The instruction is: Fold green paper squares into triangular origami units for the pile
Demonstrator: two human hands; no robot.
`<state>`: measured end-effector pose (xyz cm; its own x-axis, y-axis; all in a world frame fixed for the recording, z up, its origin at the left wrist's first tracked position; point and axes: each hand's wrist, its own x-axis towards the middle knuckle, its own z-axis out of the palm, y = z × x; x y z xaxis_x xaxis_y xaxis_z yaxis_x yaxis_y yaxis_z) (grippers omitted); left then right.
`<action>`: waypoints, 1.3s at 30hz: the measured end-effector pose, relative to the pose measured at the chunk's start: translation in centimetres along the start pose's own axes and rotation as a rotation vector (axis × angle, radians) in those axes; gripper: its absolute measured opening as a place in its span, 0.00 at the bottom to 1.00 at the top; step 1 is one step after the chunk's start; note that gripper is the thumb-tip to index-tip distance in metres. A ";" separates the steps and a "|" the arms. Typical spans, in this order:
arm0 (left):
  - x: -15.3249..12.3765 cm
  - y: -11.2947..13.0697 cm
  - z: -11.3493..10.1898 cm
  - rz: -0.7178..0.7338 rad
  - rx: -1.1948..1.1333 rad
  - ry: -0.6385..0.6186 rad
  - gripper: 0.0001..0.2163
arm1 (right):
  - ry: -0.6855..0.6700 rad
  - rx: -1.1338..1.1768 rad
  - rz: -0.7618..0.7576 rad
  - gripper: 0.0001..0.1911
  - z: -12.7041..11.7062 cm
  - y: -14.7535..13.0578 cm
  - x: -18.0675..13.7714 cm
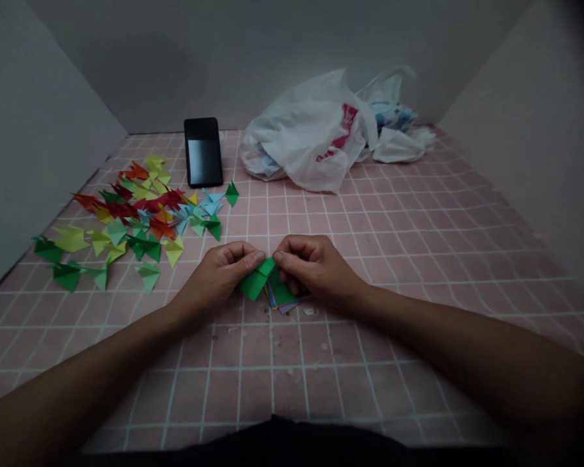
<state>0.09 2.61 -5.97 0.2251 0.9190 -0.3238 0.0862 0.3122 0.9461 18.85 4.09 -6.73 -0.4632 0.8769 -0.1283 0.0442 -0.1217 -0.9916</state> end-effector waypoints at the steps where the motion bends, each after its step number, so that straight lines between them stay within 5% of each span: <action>1: 0.0 0.0 0.0 0.004 0.003 -0.002 0.13 | 0.006 0.001 -0.003 0.12 0.0 0.0 0.0; 17: -0.6 0.3 0.1 0.188 0.182 0.094 0.11 | -0.060 0.020 -0.002 0.12 -0.2 -0.1 0.2; 32: -0.2 -0.5 -0.7 0.254 0.025 0.164 0.09 | 0.003 0.112 -0.039 0.14 -0.5 0.6 0.8; 39: -0.2 -0.1 -0.5 0.269 0.102 0.110 0.09 | -0.049 0.036 -0.024 0.14 -0.5 0.3 0.7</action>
<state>-0.41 2.49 -5.97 0.1472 0.9876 -0.0539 0.1362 0.0337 0.9901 18.98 4.90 -7.12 -0.5065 0.8561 -0.1026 0.0009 -0.1184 -0.9930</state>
